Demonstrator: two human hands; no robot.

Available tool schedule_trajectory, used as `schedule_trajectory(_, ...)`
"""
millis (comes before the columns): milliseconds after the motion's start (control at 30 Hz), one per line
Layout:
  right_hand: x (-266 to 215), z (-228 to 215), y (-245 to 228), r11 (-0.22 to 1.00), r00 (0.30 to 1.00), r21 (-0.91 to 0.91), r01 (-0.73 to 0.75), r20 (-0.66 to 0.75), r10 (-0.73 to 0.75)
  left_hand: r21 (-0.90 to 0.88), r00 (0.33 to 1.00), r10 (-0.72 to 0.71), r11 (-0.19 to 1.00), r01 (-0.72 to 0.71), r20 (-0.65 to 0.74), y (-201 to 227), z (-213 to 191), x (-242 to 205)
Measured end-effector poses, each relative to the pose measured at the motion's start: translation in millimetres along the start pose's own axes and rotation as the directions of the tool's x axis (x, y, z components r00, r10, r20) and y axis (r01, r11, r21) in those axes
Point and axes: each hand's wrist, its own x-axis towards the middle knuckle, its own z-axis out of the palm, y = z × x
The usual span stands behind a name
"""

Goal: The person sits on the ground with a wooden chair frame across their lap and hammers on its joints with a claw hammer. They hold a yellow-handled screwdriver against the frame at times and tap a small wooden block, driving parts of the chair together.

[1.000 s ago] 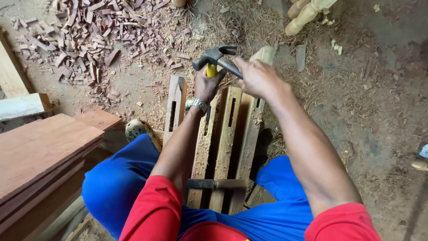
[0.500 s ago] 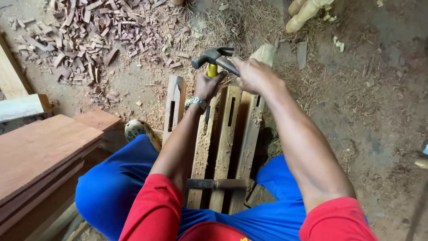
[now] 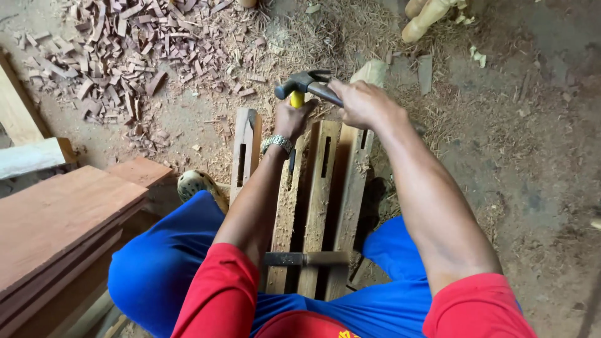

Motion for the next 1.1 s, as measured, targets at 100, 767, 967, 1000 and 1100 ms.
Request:
schedule_trajectory(100, -36, -26, -23, 0.971, 0.988, 0.207, -0.121, -0.071, 0.139, 0.009, 0.999, -0.032, 0.999, 0.032, 0.002, 18, -5, -15)
schedule_trajectory(767, -66, 21, 28, 0.895, 0.850, 0.410, 0.177, -0.522, 0.072, 0.057, 0.929, 0.368, 0.928, -0.369, 0.031, 89, -20, -123)
schedule_trajectory(967, -80, 18, 25, 0.892, 0.869, 0.423, 0.161, -0.489, 0.075, 0.029, 0.925, 0.367, 0.928, -0.371, 0.096, 78, -14, -109)
schedule_trajectory(1000, -82, 18, 26, 0.893, 0.863, 0.413, 0.176, -0.501, 0.062, 0.037, 0.935, 0.337, 0.939, -0.343, 0.110, 74, -11, -106)
schedule_trajectory(1100, -90, 9, 23, 0.914, 0.875, 0.376, 0.150, -0.480, 0.054, 0.016, 0.945, 0.318, 0.947, -0.320, 0.081, 67, -11, -98)
